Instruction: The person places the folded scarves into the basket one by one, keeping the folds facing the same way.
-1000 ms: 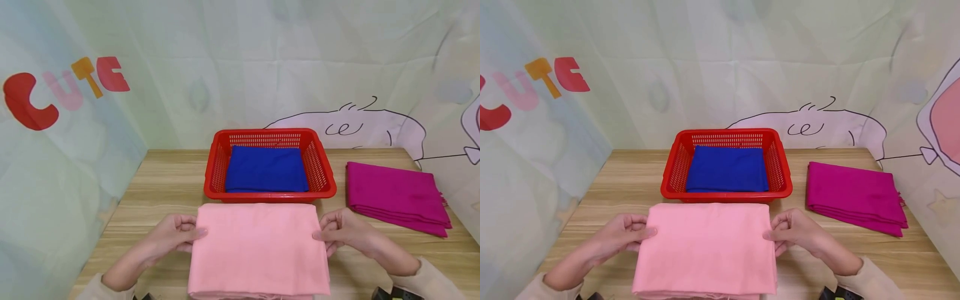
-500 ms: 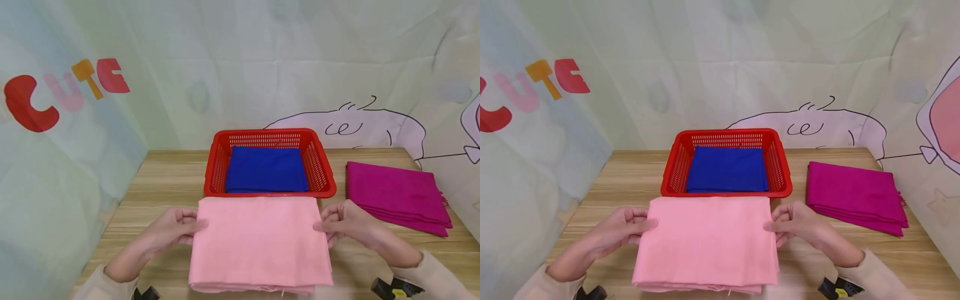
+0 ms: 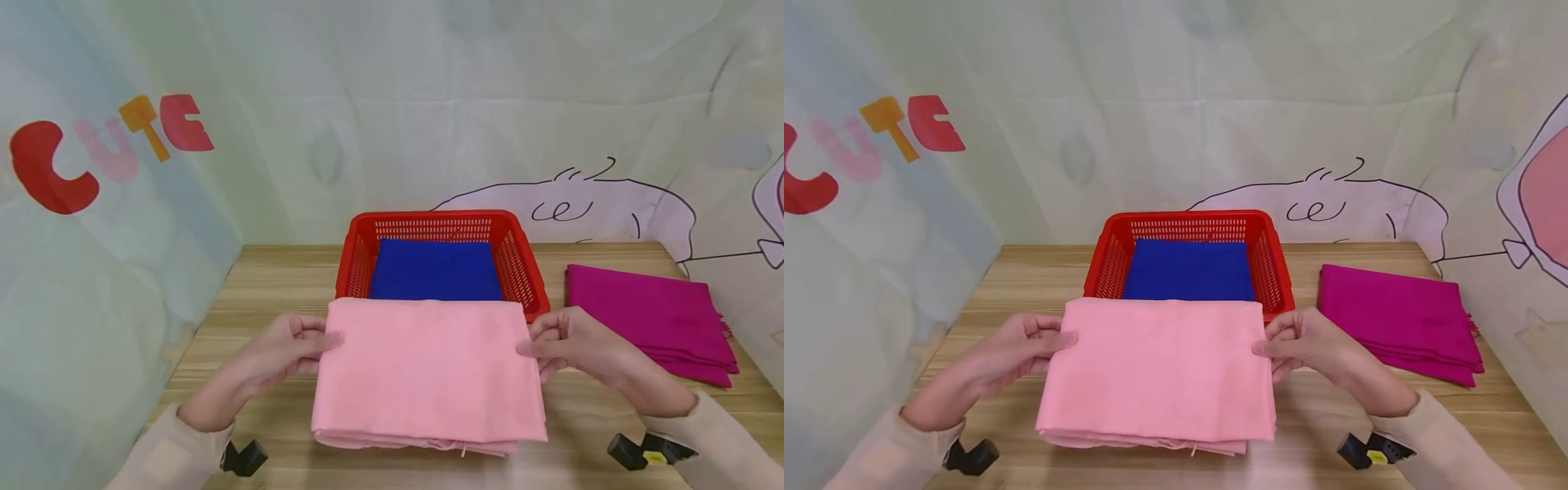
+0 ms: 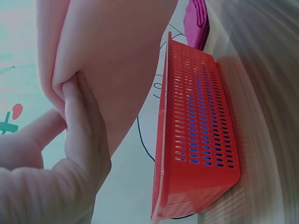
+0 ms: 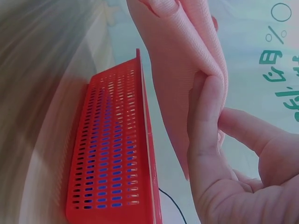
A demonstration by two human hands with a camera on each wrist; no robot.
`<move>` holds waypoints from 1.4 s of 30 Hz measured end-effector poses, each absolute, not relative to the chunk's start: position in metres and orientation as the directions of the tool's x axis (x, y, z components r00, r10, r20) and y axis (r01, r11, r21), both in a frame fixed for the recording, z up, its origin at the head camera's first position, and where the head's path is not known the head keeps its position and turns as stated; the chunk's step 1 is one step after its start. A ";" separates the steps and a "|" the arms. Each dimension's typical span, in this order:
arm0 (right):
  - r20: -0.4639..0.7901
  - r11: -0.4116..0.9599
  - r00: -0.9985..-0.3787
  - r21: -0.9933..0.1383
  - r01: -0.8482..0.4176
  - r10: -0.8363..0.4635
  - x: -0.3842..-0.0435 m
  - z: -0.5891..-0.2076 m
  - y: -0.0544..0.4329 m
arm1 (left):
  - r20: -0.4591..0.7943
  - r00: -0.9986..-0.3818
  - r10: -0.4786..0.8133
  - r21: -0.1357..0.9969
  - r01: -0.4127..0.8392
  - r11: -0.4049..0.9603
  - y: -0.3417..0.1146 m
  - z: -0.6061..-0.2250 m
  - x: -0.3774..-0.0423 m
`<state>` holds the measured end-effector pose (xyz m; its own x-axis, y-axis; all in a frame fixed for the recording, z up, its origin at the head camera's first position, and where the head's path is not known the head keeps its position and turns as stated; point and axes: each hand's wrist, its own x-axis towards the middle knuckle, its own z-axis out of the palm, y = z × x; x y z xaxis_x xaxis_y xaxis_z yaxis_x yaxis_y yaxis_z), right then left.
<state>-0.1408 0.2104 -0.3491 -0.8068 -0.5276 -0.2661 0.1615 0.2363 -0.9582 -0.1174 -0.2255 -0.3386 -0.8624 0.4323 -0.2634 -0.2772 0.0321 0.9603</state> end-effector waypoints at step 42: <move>-0.293 0.280 -0.856 -0.943 0.183 -0.427 -0.194 -0.312 0.221 | -0.238 -0.888 0.393 0.968 -0.249 0.025 -0.210 -0.308 -0.170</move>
